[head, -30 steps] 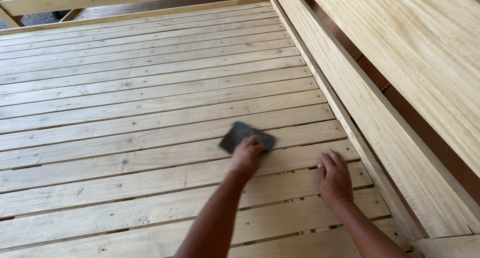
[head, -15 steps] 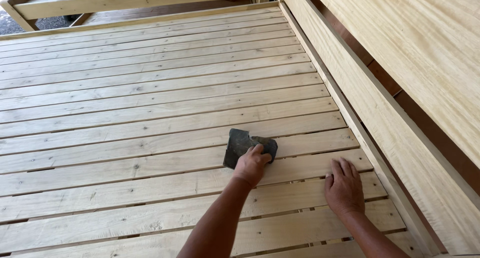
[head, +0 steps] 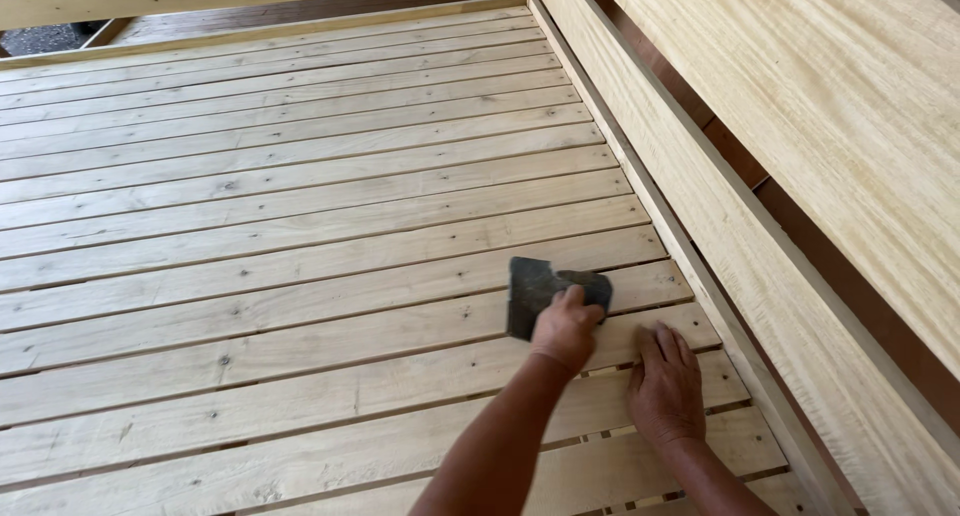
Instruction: The person sands the slatted wooden surface of a large furniture frame by hand, rubbing a piece of sandpaper back and forth across the planks. They work across different sections of the surface, steadying the frame with the other hand and moving around the piece to sand the edges and far side.
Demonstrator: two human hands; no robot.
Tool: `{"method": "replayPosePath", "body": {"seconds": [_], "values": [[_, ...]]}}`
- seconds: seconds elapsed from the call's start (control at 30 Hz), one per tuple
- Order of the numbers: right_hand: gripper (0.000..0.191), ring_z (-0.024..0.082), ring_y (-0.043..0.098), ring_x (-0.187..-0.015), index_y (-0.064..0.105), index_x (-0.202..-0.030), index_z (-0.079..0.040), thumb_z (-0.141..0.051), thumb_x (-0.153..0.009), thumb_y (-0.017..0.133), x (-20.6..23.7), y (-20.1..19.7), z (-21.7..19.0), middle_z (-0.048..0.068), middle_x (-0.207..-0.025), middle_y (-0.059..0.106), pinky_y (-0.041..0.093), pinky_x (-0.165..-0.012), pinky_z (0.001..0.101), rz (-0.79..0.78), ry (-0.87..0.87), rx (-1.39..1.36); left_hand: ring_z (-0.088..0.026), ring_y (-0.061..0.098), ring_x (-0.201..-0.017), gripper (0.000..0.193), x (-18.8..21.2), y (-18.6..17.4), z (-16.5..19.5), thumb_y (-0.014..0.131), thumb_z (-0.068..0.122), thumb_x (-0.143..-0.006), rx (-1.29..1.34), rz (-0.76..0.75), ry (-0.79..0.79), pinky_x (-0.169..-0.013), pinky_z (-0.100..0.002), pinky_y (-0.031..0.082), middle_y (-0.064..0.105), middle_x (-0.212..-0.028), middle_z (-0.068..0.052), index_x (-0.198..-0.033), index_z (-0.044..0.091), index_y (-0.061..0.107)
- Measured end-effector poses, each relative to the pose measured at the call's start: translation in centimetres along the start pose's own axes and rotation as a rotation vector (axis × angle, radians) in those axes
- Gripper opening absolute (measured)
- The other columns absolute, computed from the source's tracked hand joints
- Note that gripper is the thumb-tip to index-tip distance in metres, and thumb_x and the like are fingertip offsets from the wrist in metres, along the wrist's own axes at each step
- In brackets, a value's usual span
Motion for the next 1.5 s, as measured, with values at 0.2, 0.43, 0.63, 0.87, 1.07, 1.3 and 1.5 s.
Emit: {"method": "replayPosePath", "body": {"seconds": [0.2, 0.43, 0.63, 0.87, 1.07, 1.3, 1.5], "values": [[0.051, 0.033, 0.048, -0.138, 0.055, -0.138, -0.001, 0.0, -0.087, 0.055, -0.1, -0.4, 0.5, 0.016, -0.141, 0.056, 0.037, -0.118, 0.045, -0.036, 0.033, -0.063, -0.036, 0.06, -0.109, 0.026, -5.1, 5.0, 5.5, 0.068, 0.006, -0.078, 0.107, -0.104, -0.06, -0.093, -0.046, 0.054, 0.06, -0.115, -0.014, -0.099, 0.016, 0.08], [0.053, 0.031, 0.045, -0.14, 0.057, -0.14, -0.004, -0.003, -0.088, 0.059, -0.5, -0.1, 0.7, 0.015, -0.145, 0.055, 0.036, -0.115, 0.0468, 0.009, 0.008, -0.002, -0.032, 0.061, -0.112, 0.023, -3.7, 3.5, 3.1, 0.069, 0.003, -0.08, 0.103, -0.048, -0.081, -0.093, -0.044, 0.054, 0.062, -0.109, -0.01, -0.095, 0.017, 0.079], [0.048, 0.028, 0.045, -0.143, 0.059, -0.139, -0.005, -0.008, -0.091, 0.055, -0.4, 1.0, 1.5, 0.011, -0.15, 0.054, 0.036, -0.119, 0.0421, 0.021, 0.011, -0.003, -0.031, 0.063, -0.107, 0.03, 1.5, -1.0, -4.5, 0.07, -0.002, -0.071, 0.041, -0.086, -0.157, -0.087, -0.043, 0.055, 0.06, -0.098, -0.009, -0.091, 0.018, 0.079], [0.049, 0.028, 0.045, -0.142, 0.057, -0.142, -0.007, -0.011, -0.093, 0.053, -0.7, 1.7, 1.8, 0.009, -0.15, 0.053, 0.036, -0.118, 0.0416, 0.022, 0.018, 0.015, -0.029, 0.067, -0.094, 0.019, 9.0, -12.7, -13.9, 0.076, 0.004, -0.073, -0.021, 0.041, -0.19, -0.08, -0.041, 0.057, 0.061, -0.091, -0.007, -0.086, 0.017, 0.08], [0.051, 0.025, 0.041, -0.145, 0.054, -0.145, -0.01, -0.014, -0.095, 0.051, -0.9, 2.1, 1.8, 0.007, -0.153, 0.05, 0.032, -0.119, 0.0422, -0.011, 0.044, 0.036, -0.025, 0.07, -0.092, 0.039, 13.3, -17.1, -19.9, 0.076, 0.01, -0.079, 0.055, 0.015, -0.494, -0.085, -0.039, 0.058, 0.068, -0.098, -0.003, -0.115, 0.026, 0.075], [0.052, 0.023, 0.038, -0.147, 0.051, -0.148, -0.013, -0.018, -0.097, 0.048, -1.1, 2.6, 2.1, 0.005, -0.156, 0.046, 0.03, -0.121, 0.0419, -0.038, 0.056, 0.099, -0.028, 0.022, -0.153, 0.05, 13.7, -18.2, -18.6, 0.077, 0.043, -0.081, -0.261, -0.032, -0.45, -0.121, -0.058, 0.015, 0.033, -0.164, -0.005, -0.13, 0.04, 0.073], [0.054, 0.023, 0.037, -0.147, 0.049, -0.15, -0.014, -0.019, -0.097, 0.047, -1.5, 3.1, 2.5, 0.005, -0.157, 0.045, 0.029, -0.121, 0.0422, -0.047, 0.06, 0.125, -0.034, 0.015, -0.161, 0.05, 8.7, -6.8, -6.4, 0.051, 0.042, -0.101, -0.325, -0.323, -0.34, -0.123, -0.068, 0.014, 0.032, -0.169, 0.0, -0.15, 0.031, 0.05]]}}
Point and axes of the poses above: each hand's wrist, its own x-axis away from the middle knuckle, its own y-axis out of the palm, z = x × y, the point moved 10 cm from there along -x, towards the middle knuckle
